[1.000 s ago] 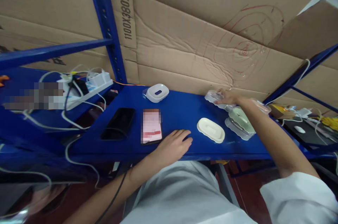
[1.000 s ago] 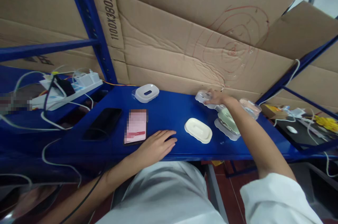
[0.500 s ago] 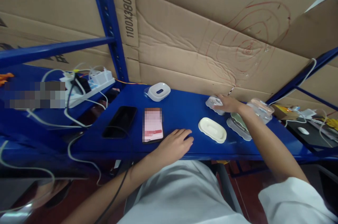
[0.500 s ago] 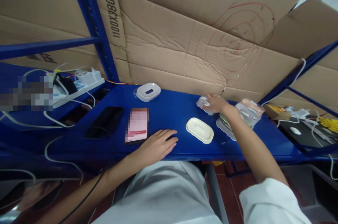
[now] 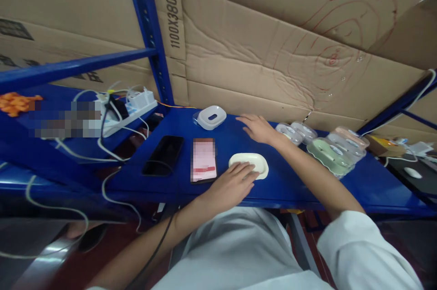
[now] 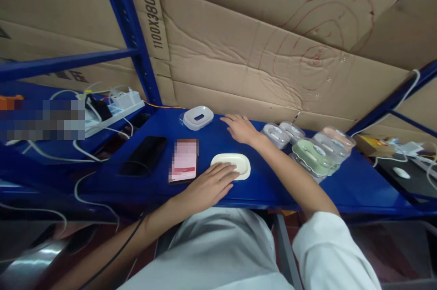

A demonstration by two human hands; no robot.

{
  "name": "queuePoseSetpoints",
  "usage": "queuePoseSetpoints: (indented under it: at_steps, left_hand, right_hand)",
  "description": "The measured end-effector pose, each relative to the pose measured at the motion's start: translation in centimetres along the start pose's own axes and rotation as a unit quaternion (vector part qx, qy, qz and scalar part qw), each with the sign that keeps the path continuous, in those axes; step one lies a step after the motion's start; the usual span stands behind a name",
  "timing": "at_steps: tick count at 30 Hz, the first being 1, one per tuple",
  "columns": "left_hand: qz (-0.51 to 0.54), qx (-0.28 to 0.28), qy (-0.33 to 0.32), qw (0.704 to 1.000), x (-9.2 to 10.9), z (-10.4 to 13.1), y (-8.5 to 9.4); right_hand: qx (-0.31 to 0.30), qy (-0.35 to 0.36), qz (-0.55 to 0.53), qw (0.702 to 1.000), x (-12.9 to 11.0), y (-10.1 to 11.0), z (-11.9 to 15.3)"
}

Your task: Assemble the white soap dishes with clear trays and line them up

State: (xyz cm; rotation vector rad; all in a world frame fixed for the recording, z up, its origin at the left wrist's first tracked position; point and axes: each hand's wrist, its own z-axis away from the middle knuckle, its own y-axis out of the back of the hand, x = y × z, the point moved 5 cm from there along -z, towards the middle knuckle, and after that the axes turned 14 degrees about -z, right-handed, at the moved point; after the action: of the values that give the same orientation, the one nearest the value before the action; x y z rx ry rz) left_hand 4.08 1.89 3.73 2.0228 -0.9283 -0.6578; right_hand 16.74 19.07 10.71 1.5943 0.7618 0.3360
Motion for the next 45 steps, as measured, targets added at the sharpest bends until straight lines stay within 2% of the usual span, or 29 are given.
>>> queuePoseSetpoints:
  at_steps: [2, 4, 7, 9, 11, 14, 16, 18, 20, 23, 26, 36, 42, 45]
  left_hand:
    - [0.006, -0.001, 0.002, 1.000, 0.0, 0.1, -0.1]
    - [0.008, -0.004, 0.003, 1.000, 0.0, 0.2, -0.1]
    - [0.005, -0.009, 0.003, 1.000, -0.1, 0.3, 0.1]
    - [-0.005, -0.007, 0.008, 1.000, -0.1, 0.3, 0.4]
    - [-0.029, 0.004, 0.024, 0.999, -0.1, 0.2, 0.8]
    - [-0.077, 0.029, 0.078, 0.994, -0.3, 0.1, 1.3]
    - [-0.090, 0.044, 0.115, 0.988, -0.4, 0.2, 1.5]
    - [-0.086, 0.051, 0.136, 0.986, -0.6, 0.3, 1.3]
    - [-0.071, 0.044, 0.142, 0.986, -0.8, 0.3, 0.8]
    - [-0.042, 0.023, 0.152, 0.987, -1.3, 0.4, 0.0]
    - [-0.029, 0.018, 0.155, 0.987, -1.5, 0.6, -0.2]
    - [-0.048, 0.041, 0.137, 0.989, -1.2, 0.7, -0.2]
    - [-0.061, 0.042, 0.178, 0.981, -1.4, 0.7, 0.1]
    - [-0.071, 0.043, 0.180, 0.980, -1.4, 0.7, 0.1]
  right_hand:
    - [-0.001, 0.018, 0.017, 1.000, -0.4, -1.3, -4.1]
    - [-0.011, 0.037, 0.016, 0.999, -1.2, -2.8, -7.1]
    - [-0.011, 0.048, 0.012, 0.999, -2.2, -4.0, -8.7]
    - [-0.001, 0.045, 0.011, 0.999, -2.4, -3.7, -7.5]
    - [0.010, 0.036, 0.012, 0.999, -2.2, -2.7, -4.4]
    - [0.021, 0.020, 0.008, 1.000, -1.9, -1.1, 2.9]
    - [0.031, 0.023, -0.006, 0.999, -2.6, -0.4, 8.1]
    - [0.025, 0.040, -0.016, 0.999, -4.0, -0.6, 12.3]
    - [0.010, 0.063, -0.024, 0.998, -5.6, -1.4, 14.8]
    - [0.006, 0.083, -0.027, 0.996, -6.9, -2.6, 15.7]
    - [0.023, 0.089, -0.017, 0.996, -6.7, -2.9, 15.1]
    - [-0.010, 0.102, -0.073, 0.992, -5.8, -1.5, 15.5]
    - [-0.005, 0.099, -0.073, 0.992, -6.1, -1.8, 14.6]
    - [-0.023, 0.090, -0.083, 0.992, -6.4, -1.9, 14.6]
